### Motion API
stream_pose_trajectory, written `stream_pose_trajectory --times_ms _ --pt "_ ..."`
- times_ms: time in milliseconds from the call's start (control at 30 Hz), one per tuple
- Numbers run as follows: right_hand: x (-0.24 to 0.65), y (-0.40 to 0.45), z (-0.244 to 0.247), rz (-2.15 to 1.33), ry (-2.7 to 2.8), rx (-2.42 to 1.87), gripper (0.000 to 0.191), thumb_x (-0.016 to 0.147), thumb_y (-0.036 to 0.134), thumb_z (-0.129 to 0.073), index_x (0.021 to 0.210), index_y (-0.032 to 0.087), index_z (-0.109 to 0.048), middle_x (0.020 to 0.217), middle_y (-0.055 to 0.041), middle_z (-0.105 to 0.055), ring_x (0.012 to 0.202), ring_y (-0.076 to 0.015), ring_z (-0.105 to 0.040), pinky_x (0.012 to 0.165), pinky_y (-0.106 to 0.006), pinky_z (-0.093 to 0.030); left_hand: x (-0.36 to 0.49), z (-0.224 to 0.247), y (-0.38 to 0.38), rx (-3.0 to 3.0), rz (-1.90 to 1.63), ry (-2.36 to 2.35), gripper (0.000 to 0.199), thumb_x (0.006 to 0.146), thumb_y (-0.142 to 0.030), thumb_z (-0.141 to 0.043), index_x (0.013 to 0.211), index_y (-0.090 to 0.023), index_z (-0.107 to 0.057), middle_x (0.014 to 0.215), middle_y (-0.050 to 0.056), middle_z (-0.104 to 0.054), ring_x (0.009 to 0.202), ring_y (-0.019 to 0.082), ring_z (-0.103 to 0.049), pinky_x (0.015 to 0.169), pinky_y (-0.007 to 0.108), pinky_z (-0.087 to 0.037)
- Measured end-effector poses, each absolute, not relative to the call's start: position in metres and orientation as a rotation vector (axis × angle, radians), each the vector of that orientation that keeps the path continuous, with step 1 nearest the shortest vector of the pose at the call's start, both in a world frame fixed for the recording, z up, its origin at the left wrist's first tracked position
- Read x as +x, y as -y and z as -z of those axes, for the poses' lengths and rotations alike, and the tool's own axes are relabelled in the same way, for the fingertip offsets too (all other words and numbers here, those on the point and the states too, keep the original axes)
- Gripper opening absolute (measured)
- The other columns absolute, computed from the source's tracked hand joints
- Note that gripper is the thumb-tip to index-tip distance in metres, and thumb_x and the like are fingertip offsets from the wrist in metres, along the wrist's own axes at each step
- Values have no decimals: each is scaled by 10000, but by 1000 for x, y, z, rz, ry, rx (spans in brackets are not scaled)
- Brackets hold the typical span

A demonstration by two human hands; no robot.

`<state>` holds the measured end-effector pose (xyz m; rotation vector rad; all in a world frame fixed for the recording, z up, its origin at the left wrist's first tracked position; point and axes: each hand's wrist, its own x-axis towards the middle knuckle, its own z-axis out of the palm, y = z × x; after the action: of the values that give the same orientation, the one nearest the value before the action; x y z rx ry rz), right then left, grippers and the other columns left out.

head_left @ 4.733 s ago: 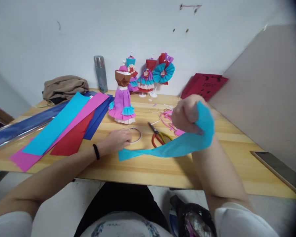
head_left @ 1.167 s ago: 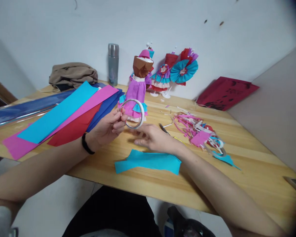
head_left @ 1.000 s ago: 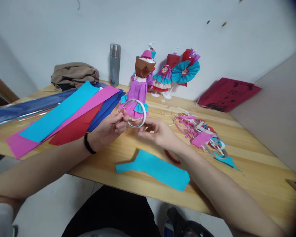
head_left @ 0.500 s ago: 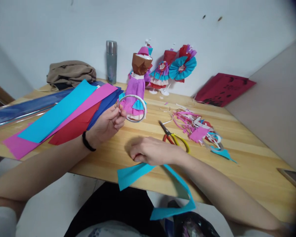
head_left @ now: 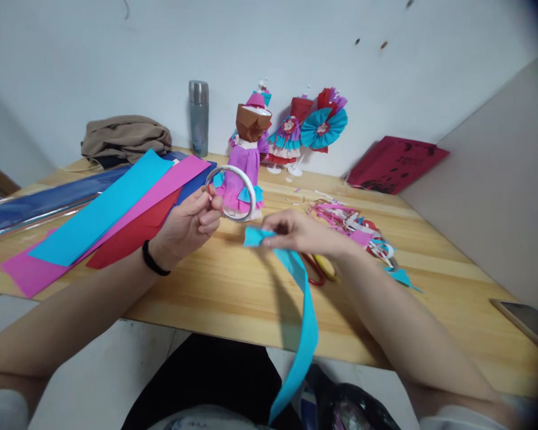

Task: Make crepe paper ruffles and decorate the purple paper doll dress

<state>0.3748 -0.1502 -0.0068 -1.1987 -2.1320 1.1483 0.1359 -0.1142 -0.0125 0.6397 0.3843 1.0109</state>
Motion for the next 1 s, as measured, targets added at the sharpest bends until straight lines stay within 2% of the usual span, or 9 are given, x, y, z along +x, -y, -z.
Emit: stream_pose_trajectory --times_ms 167,300,433,533,600,667,800,900,1000 --pt "418 116 19 -908 1299 -1565 326 724 407 -803 648 215 -551 506 25 -534 412 -96 -428 386 -231 -270 134 9 115 651 -1005 -361 269 1004 -83 -422 819 -142 -609 658 -16 -545 383 10 -357 345 98 -265" --pt "427 101 41 -790 1093 -1590 316 772 343 -765 659 213 -500 542 9 -564 437 -102 -502 429 -226 -382 137 16 114 706 -967 -368 261 995 -78 -424 810 -137 -600 650 -15 -553 370 17 -333 337 115 -265" --pt "423 99 48 -785 1105 -1589 234 739 306 -758 861 189 -596 810 -65 -682 617 -163 -640 561 -283 -504 139 25 113 765 -934 -339 161 963 -97 -522 827 -137 -598 669 -12 -581 386 22 -357 355 117 -301" --pt "420 103 42 -526 1185 -1567 422 654 313 -779 1036 194 -643 1044 -98 -687 713 -168 -610 621 -300 -496 140 31 113 811 -929 -308 108 935 -117 -591 828 -129 -600 706 -3 -611 411 20 -386 376 112 -337" --pt "413 109 34 -507 1303 -1464 403 660 392 -761 1000 196 -671 1005 -86 -691 670 -153 -557 597 -295 -454 141 34 113 833 -927 -295 89 914 -140 -639 831 -127 -608 730 -2 -622 425 17 -395 385 111 -350" --pt "403 118 26 -819 1414 -1278 386 721 532 -702 912 198 -680 880 -69 -699 585 -137 -510 530 -283 -387 142 36 113 855 -926 -292 100 883 -171 -697 835 -124 -621 748 -3 -627 445 18 -416 398 113 -368" --pt "380 139 11 -1098 1540 -1069 549 797 734 -579 858 202 -700 732 -46 -672 532 -128 -458 490 -279 -320 144 39 114 904 -925 -336 167 830 -221 -777 841 -120 -644 757 8 -641 514 41 -515 446 122 -420" --pt "374 147 5 -1104 1617 -1052 580 841 740 -546 818 189 -725 622 -33 -625 495 -126 -417 473 -286 -283 144 39 115 906 -940 -356 184 814 -225 -795 839 -117 -648 768 14 -652 550 51 -557 467 122 -439" --pt "375 148 4 -1182 1564 -972 538 816 704 -620 804 179 -735 691 -46 -677 471 -110 -435 452 -279 -239 143 39 113 888 -950 -330 162 841 -219 -765 828 -116 -641 761 4 -640 517 38 -518 441 120 -423"
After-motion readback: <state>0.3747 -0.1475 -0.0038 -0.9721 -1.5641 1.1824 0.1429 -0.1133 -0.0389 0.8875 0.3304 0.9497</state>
